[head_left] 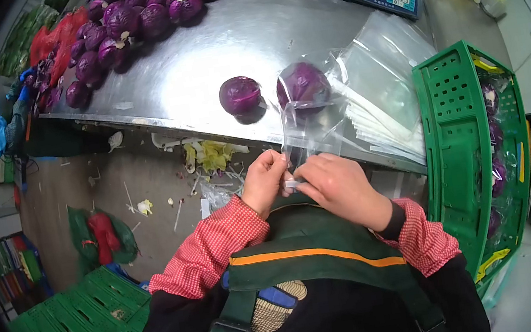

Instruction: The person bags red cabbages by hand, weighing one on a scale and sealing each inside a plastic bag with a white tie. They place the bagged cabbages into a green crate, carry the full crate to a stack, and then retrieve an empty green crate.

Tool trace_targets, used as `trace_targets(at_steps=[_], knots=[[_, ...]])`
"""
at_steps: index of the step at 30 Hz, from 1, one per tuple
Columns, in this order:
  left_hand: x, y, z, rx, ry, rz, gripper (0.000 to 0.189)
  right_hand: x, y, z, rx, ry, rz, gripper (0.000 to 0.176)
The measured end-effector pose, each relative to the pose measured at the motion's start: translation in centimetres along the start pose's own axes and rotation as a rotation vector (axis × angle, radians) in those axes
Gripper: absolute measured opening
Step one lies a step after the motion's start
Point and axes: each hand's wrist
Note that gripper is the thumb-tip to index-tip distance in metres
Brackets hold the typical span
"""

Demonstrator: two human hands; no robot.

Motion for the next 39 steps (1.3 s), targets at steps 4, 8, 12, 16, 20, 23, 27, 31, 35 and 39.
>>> trace_targets(at_steps=[4,8,12,16,20,23,27,31,35,39], knots=[[-0.2,0.2,0.0,-0.001,-0.069,-0.041,0.021,0.4,-1.0,-1.4,-0.135,-0.050,-0.118,0.014],[0.4,0.2,0.3,-0.044,-0.048,-0.067,0.020,0.6,-0.3,-1.9,-0.171,-0.042,-0.329,0.010],[1.2,0.3,0.5,-0.041,-0.011,0.026,0.019,-1.8,9.2,2.3,-0.120,-0.148,-0.678,0.010],[1.2,1.5,0.6,-0.065,0.058,0.055,0.016,-2.1,15.9,10.1,0.206,0.191,-1.205,0.017],[1.1,2.4,1.2,-0.096,0.064,0.126,0.016,-0.9,19.0,12.0,-0.200,0.255,-1.223,0.015],[1.0,3.4,1.2,-0.110,0.068,0.121,0.016,0.3,15.5,15.2,-0.234,-0.780,-0.336,0.023],[0.9,3.6,1.3,-0.101,0.053,0.127,0.017,6.0,9.2,13.9,-0.270,-0.662,0.599,0.024],[-1.3,5.5,1.1,-0.045,0.086,0.328,0.011,5.9,7.6,3.8,0.266,-0.289,0.379,0.035],[-3.4,3.0,0.3,0.193,-0.391,-0.156,0.058,5.5,5.8,-3.1,0.282,0.053,0.248,0.032],[-3.7,1.8,-1.9,0.351,-0.787,-0.434,0.028,6.9,5.2,-4.6,0.226,0.085,0.023,0.014]])
Point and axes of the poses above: each hand's wrist, its own z-axis away from the middle knuckle, its own y-axis out of the back of the hand, x = y × z, and after that the axes turned 2 degrees about -x, right-handed
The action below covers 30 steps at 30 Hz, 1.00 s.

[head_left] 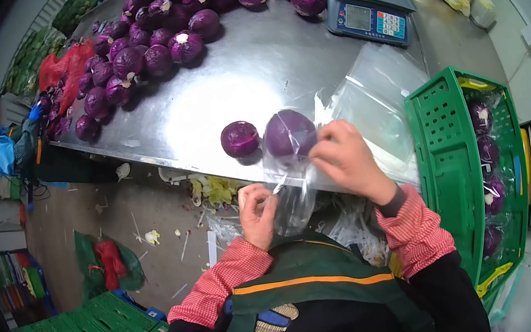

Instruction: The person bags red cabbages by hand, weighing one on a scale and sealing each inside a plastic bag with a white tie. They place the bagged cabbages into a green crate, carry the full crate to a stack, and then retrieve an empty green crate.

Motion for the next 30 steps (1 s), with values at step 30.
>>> trace_targets(at_steps=[30], knots=[[-8.5,-4.3,-27.0,-0.541,0.187,-0.573,0.021,12.6,-12.9,-0.1,0.211,-1.102,-0.170,0.030]])
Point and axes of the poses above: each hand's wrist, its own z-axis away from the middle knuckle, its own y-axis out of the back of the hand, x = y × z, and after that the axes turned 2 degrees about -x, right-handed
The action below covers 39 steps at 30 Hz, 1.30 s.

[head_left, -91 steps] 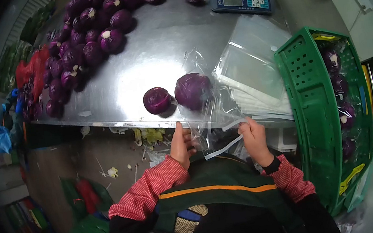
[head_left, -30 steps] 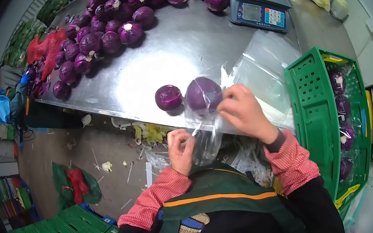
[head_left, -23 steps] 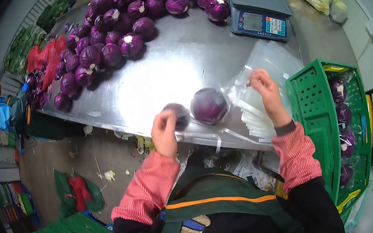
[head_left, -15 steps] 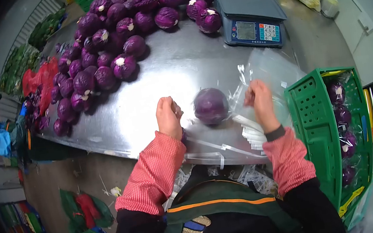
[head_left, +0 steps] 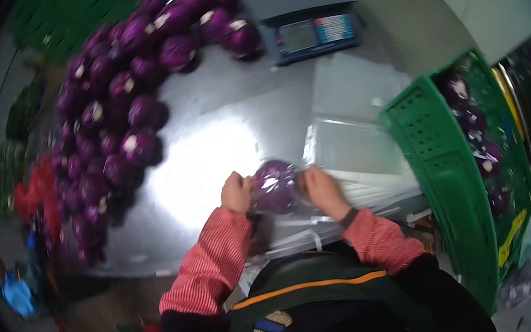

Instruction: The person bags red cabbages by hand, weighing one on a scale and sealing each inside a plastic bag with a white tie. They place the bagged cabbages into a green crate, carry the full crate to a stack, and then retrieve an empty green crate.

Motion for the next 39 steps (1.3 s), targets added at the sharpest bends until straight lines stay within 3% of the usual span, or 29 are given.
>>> trace_targets(at_steps=[1,2,4,5,6,7,11,12,14,15,18,22,23,24,25,26,29,30,32,34,36,39], knots=[[-1.5,-0.7,-0.5,-0.026,0.044,0.203,0.024,0.6,-1.1,-0.9,0.016,-0.017,-0.032,0.025],[-2.2,-0.6,-1.2,-0.144,0.285,0.571,0.037,1.4,-2.1,-1.6,0.038,-0.037,-0.065,0.020],[1.6,0.9,0.5,-0.170,0.288,0.482,0.043,-0.3,-0.9,-0.9,0.159,0.002,-0.222,0.016],[1.3,0.3,0.5,-0.151,0.305,0.502,0.044,-1.0,0.6,-0.4,0.130,-0.070,-0.289,0.016],[5.9,1.6,2.2,-0.174,0.334,0.545,0.042,-1.6,2.2,0.2,0.091,-0.136,-0.359,0.018],[6.6,1.4,2.3,-0.201,0.287,0.598,0.038,-2.0,3.8,0.7,0.135,-0.091,-0.382,0.015],[18.9,1.6,2.9,-0.306,0.066,0.704,0.020,-6.2,17.1,5.0,0.243,0.157,-0.464,0.019],[22.1,1.2,2.7,-0.338,-0.029,0.701,0.021,-6.7,20.8,6.3,0.243,0.168,-0.491,0.022],[28.5,-1.0,2.6,-0.468,-0.143,0.787,0.031,-5.2,26.4,7.2,0.310,0.448,-0.632,0.033],[31.5,-2.3,2.4,-0.534,-0.181,0.784,0.035,-4.5,29.9,8.2,0.296,0.452,-0.636,0.039],[39.9,-8.2,0.7,-0.708,-0.333,0.724,0.052,-1.6,38.3,9.2,0.236,0.253,-0.781,0.060],[48.0,-17.2,-1.4,-0.886,-0.039,0.468,0.075,8.5,43.5,5.7,0.249,-0.081,-0.868,0.078],[49.6,-19.2,-1.3,-0.807,-0.026,0.343,0.082,10.9,43.4,4.6,0.217,-0.111,-0.924,0.080],[50.2,-21.6,-1.7,-0.811,0.015,0.428,0.082,13.3,42.9,2.4,0.155,-0.131,-0.978,0.082],[50.4,-23.9,-2.7,-0.826,-0.030,0.448,0.081,18.2,42.6,-0.3,-0.157,0.055,-1.244,0.081],[50.5,-25.9,-3.8,-0.728,0.040,0.478,0.067,22.1,42.3,-2.7,-0.497,0.219,-1.494,0.081],[50.6,-29.9,-5.5,-0.641,-0.003,0.415,0.058,21.9,38.6,-5.9,-0.020,-0.099,-1.327,0.086],[50.5,-30.9,-5.8,-0.627,-0.060,0.365,0.055,21.2,37.7,-6.3,0.050,-0.151,-1.388,0.087],[50.4,-31.0,-4.9,-0.596,-0.248,0.223,0.049,24.1,37.0,-8.3,-0.065,-0.315,-1.539,0.084],[50.4,-29.3,-2.8,-0.533,-0.530,0.089,0.043,22.2,37.9,-8.3,-0.113,-0.245,-1.371,0.081],[49.5,-25.4,-0.1,-0.424,-0.833,0.089,0.038,22.2,40.1,-8.9,-0.071,-0.324,-0.945,0.064],[44.2,-14.5,3.7,-0.145,-1.175,0.213,0.030,22.4,44.5,-7.8,0.085,-0.465,0.539,0.043]])
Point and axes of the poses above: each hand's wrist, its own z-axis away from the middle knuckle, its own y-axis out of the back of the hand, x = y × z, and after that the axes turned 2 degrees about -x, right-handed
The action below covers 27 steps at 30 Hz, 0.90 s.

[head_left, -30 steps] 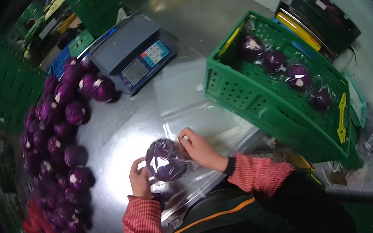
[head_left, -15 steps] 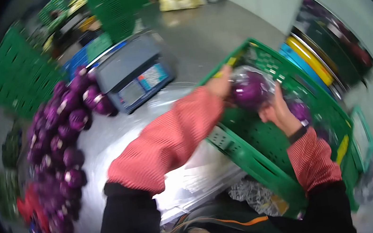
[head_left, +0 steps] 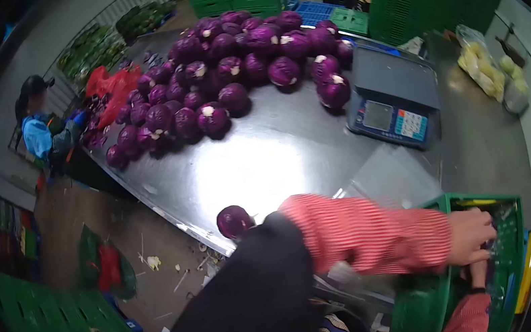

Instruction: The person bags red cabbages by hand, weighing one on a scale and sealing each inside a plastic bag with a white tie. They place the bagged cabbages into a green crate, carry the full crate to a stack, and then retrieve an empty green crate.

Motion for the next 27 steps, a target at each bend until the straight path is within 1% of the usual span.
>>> trace_targets(at_steps=[1,2,3,4,5,6,7,8,9,10,11,12,13,14,15,16,17,18,19,20,21,23,24,26,27], knots=[[-0.2,5.2,2.1,-0.059,-0.016,-0.045,0.030,-1.2,1.9,2.0,0.164,0.053,0.213,0.039],[-2.6,8.5,5.1,0.225,-0.135,-0.070,0.034,-3.3,3.7,4.4,0.357,0.132,0.280,0.037],[-2.9,15.7,8.1,0.135,-0.014,-0.330,0.040,-6.3,5.4,7.8,0.548,0.209,0.343,0.036],[-10.1,17.8,12.4,0.441,-0.012,-0.540,0.045,-10.0,6.9,11.0,0.638,0.299,0.278,0.035],[-13.4,22.5,16.5,0.563,0.275,-0.592,0.055,-13.9,8.1,13.9,0.725,0.386,0.208,0.034],[-17.1,26.9,21.7,0.738,0.548,-0.800,0.064,-17.4,8.5,16.1,0.763,0.500,0.127,0.028],[-20.5,32.4,26.9,0.703,0.587,-1.187,0.072,-21.7,7.7,18.6,0.834,0.707,-0.039,0.018],[-19.8,36.9,29.6,0.646,0.852,-1.044,0.077,-25.2,6.7,20.1,0.772,0.795,-0.066,0.014],[-22.0,39.2,32.7,0.726,0.948,-1.250,0.078,-28.6,5.2,21.2,0.708,0.877,-0.093,0.010],[-22.8,41.2,34.5,0.722,1.099,-1.310,0.079,-32.6,3.5,22.5,0.592,0.976,-0.113,0.008],[-23.8,42.7,36.4,0.725,1.157,-1.239,0.078,-36.3,1.5,23.2,0.472,1.074,-0.132,0.006],[-24.2,42.6,37.4,0.668,1.176,-1.170,0.075,-39.4,-1.5,22.7,0.414,1.130,-0.137,0.007],[-24.2,41.8,38.5,0.609,1.194,-1.101,0.073,-42.9,-3.8,22.7,0.264,1.200,-0.170,0.009],[-24.2,40.8,39.2,0.599,1.038,-1.215,0.065,-46.1,-6.5,22.5,0.090,1.174,-0.259,0.013],[-22.0,40.2,38.7,0.574,0.945,-1.067,0.060,-48.6,-9.7,21.3,0.008,1.153,-0.248,0.017],[-19.2,39.7,37.9,0.598,0.966,-0.890,0.059,-51.1,-12.9,20.5,-0.099,1.141,-0.314,0.023],[-17.8,39.3,37.6,0.616,0.980,-0.713,0.058,-53.9,-15.5,20.2,-0.351,0.992,-0.328,0.034],[-18.5,38.8,38.4,0.805,0.981,-0.622,0.056,-56.4,-18.6,19.7,-0.593,0.891,-0.490,0.041],[-20.0,38.2,39.5,0.988,0.980,-0.524,0.055,-58.7,-20.6,19.7,-0.697,0.801,-0.481,0.054],[-25.8,36.8,43.0,0.959,1.175,-0.080,0.056,-61.0,-22.6,20.2,-0.885,0.539,-0.604,0.059],[-26.8,35.0,43.4,0.938,1.165,0.360,0.055,-62.8,-23.9,20.6,-1.066,0.291,-0.713,0.064],[-23.3,32.9,40.1,0.843,1.038,0.588,0.058,-62.9,-24.8,20.7,-1.087,0.299,-0.860,0.069],[-21.1,32.1,38.2,0.879,1.089,0.543,0.058,-62.2,-25.0,20.7,-1.094,0.300,-0.939,0.072],[-17.3,31.5,35.7,0.779,1.094,0.504,0.058,-59.3,-23.7,20.6,-1.203,0.291,-1.089,0.073],[-17.2,30.3,35.7,0.696,1.011,0.369,0.055,-57.4,-22.4,20.5,-1.245,0.288,-1.171,0.073]])
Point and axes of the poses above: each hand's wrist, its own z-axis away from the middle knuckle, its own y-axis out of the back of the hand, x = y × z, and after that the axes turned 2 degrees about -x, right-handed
